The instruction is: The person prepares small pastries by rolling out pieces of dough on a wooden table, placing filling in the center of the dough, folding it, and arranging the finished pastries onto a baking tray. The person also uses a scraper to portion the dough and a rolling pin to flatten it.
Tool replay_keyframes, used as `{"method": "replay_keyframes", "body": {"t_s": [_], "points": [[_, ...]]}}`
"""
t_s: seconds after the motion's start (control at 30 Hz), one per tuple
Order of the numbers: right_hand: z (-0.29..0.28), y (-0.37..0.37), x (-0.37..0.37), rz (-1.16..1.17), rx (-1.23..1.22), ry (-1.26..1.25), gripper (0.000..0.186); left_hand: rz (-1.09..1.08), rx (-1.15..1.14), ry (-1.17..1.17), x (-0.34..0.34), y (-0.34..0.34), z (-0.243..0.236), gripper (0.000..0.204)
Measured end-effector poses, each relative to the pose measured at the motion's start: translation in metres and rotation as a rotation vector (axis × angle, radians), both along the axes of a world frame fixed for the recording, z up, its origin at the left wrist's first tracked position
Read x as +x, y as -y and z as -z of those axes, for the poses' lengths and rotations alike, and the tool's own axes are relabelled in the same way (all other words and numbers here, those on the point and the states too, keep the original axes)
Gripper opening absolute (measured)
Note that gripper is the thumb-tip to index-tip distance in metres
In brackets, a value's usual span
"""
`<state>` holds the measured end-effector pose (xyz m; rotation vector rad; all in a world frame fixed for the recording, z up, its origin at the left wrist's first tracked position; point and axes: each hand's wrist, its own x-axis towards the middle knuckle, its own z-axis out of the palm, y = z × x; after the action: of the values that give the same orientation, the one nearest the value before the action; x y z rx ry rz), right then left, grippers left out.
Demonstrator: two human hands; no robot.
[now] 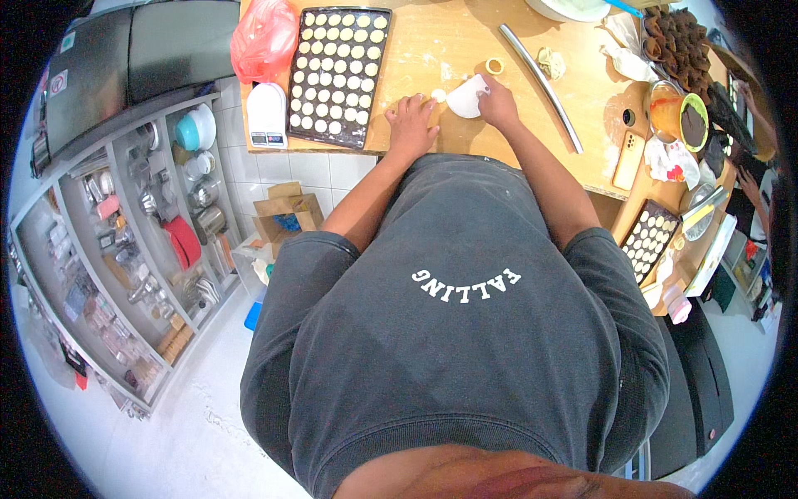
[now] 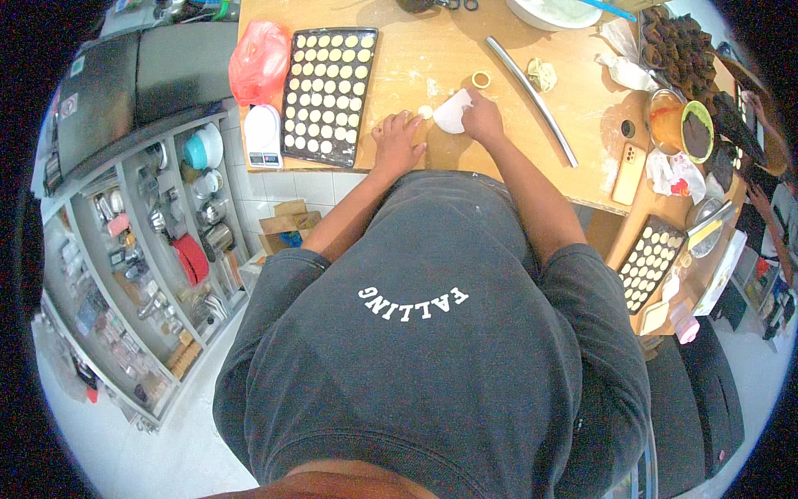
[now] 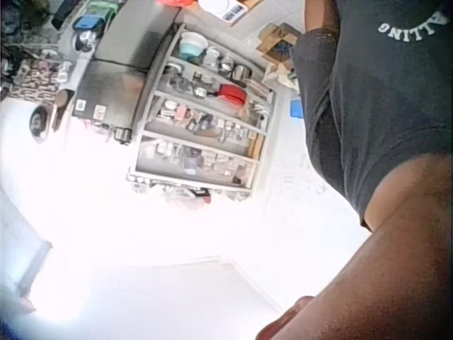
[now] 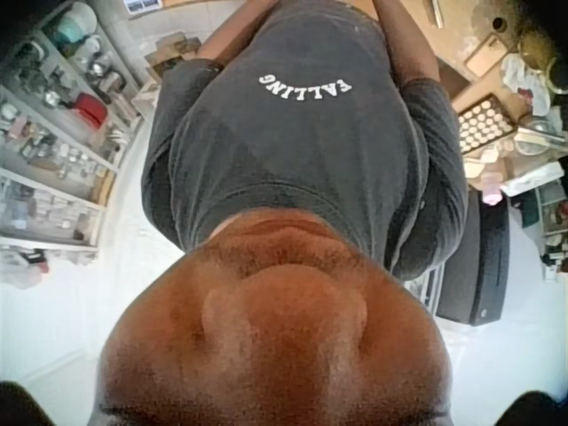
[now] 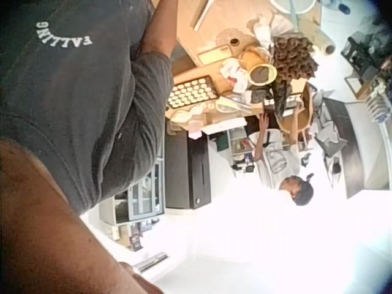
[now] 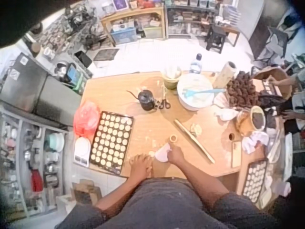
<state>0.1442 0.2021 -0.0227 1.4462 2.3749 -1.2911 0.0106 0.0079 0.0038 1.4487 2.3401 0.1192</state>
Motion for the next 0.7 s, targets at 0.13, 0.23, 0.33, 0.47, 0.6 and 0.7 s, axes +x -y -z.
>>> {"method": "replay_keyframes", "body": {"t_s": [0.13, 0.23, 0.33, 0.47, 0.6, 0.7], "points": [[0.012, 0.008, 0.010, 0.003, -0.014, -0.060, 0.053, 0.006, 0.006, 0.004, 0.000, 0.002, 0.000, 0.069], [0.006, 0.010, 0.008, 0.009, -0.022, -0.056, 0.051, -0.004, 0.018, 0.019, 0.001, 0.005, 0.003, 0.071], [0.002, 0.008, 0.003, 0.039, -0.006, -0.029, 0.049, -0.019, 0.037, 0.001, 0.004, 0.004, 0.001, 0.069], [0.012, -0.001, -0.004, 0.082, 0.113, -0.035, 0.045, -0.031, 0.062, -0.007, 0.006, 0.004, -0.001, 0.067], [0.002, -0.006, -0.014, 0.066, 0.094, -0.092, 0.046, -0.045, 0.042, -0.002, 0.007, 0.006, -0.001, 0.067], [0.000, -0.007, -0.017, 0.068, 0.114, -0.044, 0.046, -0.045, 0.035, -0.013, 0.007, 0.006, -0.002, 0.067]]}}
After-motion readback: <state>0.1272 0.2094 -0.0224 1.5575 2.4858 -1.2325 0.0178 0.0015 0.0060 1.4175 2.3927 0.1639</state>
